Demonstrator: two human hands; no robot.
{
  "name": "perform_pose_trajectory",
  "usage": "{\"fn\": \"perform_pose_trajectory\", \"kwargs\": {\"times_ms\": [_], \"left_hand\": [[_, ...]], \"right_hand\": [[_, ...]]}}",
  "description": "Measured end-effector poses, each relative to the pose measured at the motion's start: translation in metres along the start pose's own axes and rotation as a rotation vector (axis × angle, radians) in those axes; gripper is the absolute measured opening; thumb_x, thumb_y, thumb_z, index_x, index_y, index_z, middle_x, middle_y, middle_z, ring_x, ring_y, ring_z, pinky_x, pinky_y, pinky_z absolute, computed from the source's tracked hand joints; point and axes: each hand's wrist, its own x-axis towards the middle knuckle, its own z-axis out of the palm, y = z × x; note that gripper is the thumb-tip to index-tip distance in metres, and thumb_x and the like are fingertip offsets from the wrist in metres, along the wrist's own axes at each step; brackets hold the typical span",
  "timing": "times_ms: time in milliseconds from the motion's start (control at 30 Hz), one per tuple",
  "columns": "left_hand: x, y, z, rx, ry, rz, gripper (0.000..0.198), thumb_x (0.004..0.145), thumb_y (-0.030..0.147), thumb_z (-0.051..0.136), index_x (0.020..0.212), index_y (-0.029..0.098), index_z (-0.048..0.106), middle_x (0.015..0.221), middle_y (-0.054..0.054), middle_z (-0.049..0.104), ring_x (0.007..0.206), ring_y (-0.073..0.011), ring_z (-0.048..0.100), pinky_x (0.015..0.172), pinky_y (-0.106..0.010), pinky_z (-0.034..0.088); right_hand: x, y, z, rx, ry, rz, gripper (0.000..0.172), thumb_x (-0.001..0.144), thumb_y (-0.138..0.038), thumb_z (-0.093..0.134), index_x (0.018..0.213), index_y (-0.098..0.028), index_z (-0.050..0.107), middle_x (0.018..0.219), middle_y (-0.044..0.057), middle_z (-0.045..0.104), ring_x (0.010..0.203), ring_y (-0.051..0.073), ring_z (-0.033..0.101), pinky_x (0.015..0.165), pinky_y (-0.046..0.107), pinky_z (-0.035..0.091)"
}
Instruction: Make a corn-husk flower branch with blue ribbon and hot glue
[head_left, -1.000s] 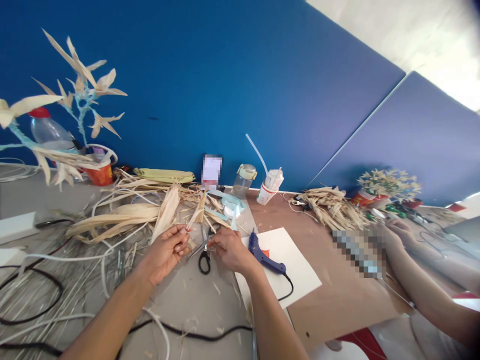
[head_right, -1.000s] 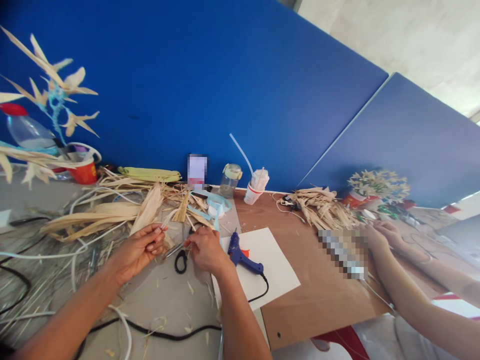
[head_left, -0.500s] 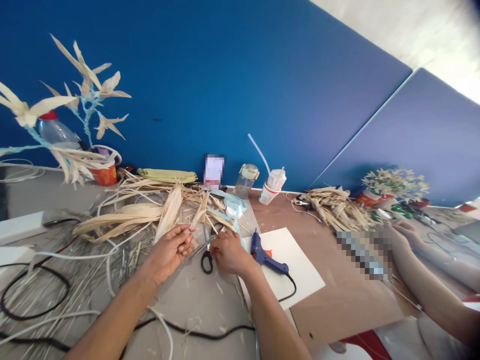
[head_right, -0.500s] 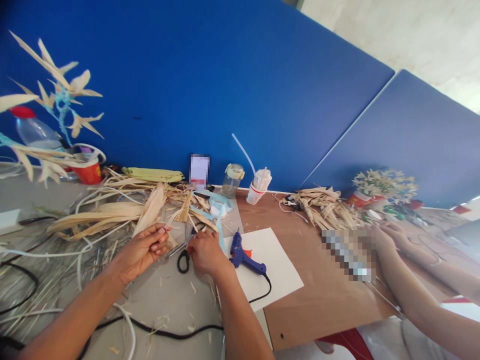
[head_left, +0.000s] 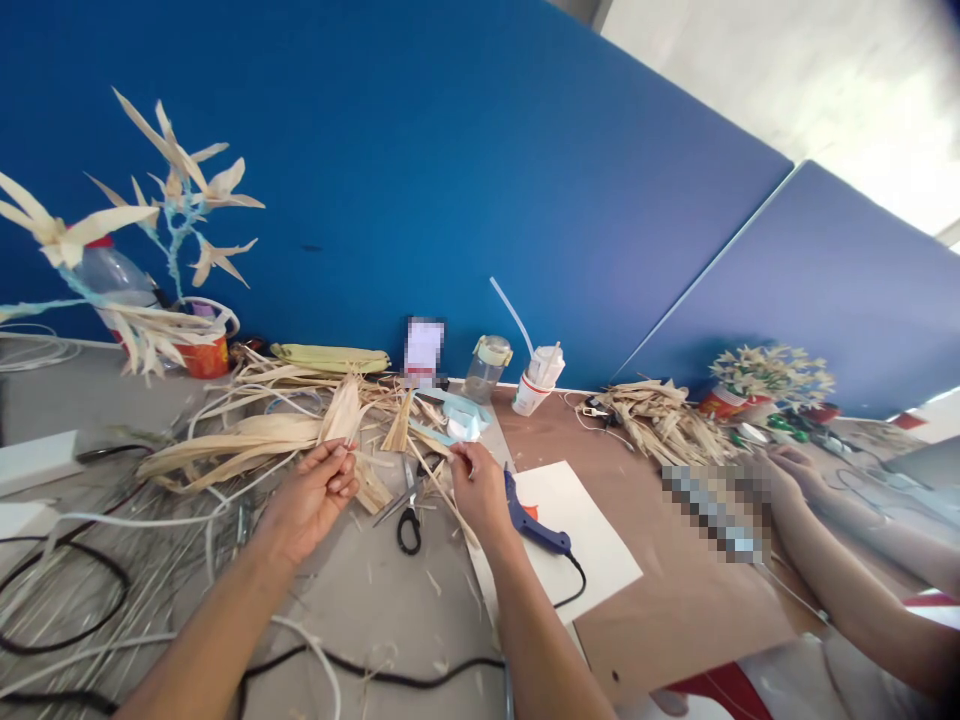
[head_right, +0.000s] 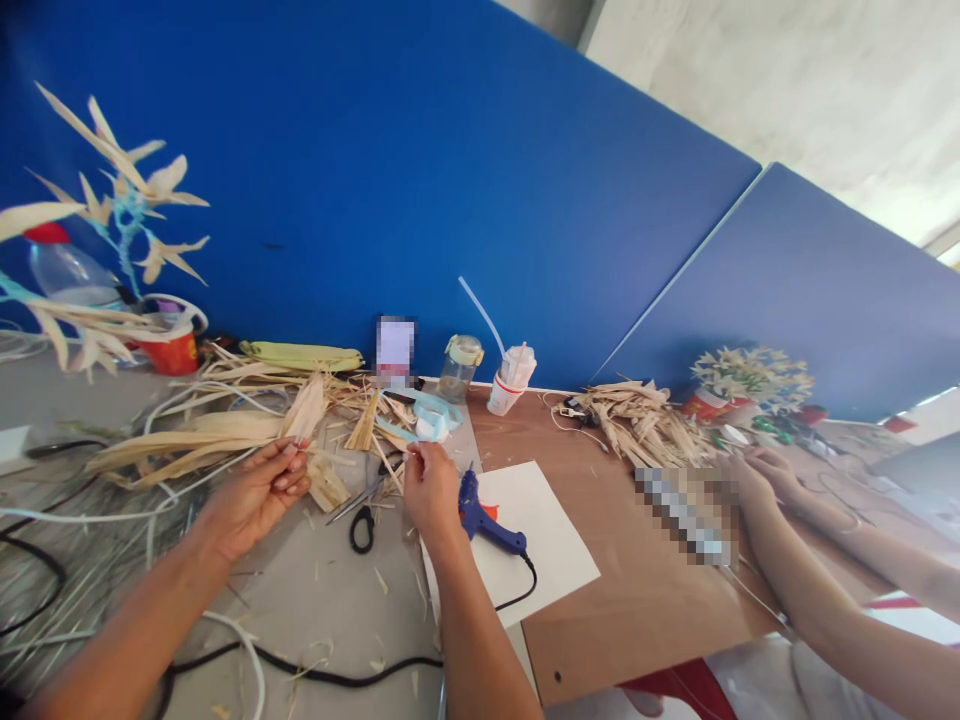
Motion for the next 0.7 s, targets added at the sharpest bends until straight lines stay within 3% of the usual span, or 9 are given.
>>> {"fn": "perform_pose_trajectory", "kwargs": {"times_ms": [200,500,633,700], "left_hand": [[0.003,-0.002,-0.003,0.008,0.016,0.062,0.008,0.069,0.007,0.068,0.072,0.013,0.063,0.06,0.001,0.054,0.043,-0.0022,0.036,0.042,-0.015,0.035],[0.004,-0.011,-0.004,0.022,-0.024,-0.001,0.013,0.065,0.01,0.072,0.072,0.013,0.061,0.059,0.001,0.052,0.044,-0.0032,0.036,0.042,-0.015,0.031],[0.002,-0.009,-0.002,0.025,-0.023,-0.018,0.012,0.066,0.01,0.071,0.071,0.014,0.061,0.057,0.002,0.05,0.043,-0.0035,0.034,0.041,-0.015,0.032],[0.002,-0.01,-0.003,0.032,-0.041,-0.017,0.013,0.065,0.011,0.072,0.072,0.013,0.061,0.057,0.002,0.051,0.044,-0.0033,0.034,0.041,-0.014,0.033]], "right_hand": [[0.004,0.007,0.002,0.015,0.096,0.097,0.026,0.081,-0.025,0.046,0.097,-0.013,0.063,0.088,0.011,0.066,0.077,0.02,0.061,0.074,0.032,0.046],[0.014,0.006,0.0,0.217,0.13,0.213,0.031,0.078,-0.031,0.047,0.102,-0.013,0.055,0.078,0.005,0.059,0.07,0.018,0.058,0.067,0.03,0.048],[0.021,-0.013,-0.02,0.427,0.056,0.245,0.031,0.079,-0.034,0.048,0.102,-0.015,0.054,0.081,0.005,0.061,0.069,0.017,0.06,0.066,0.029,0.049],[0.024,-0.021,-0.04,0.41,-0.021,0.224,0.029,0.08,-0.033,0.047,0.102,-0.015,0.056,0.082,0.004,0.062,0.07,0.016,0.06,0.067,0.029,0.048]]}}
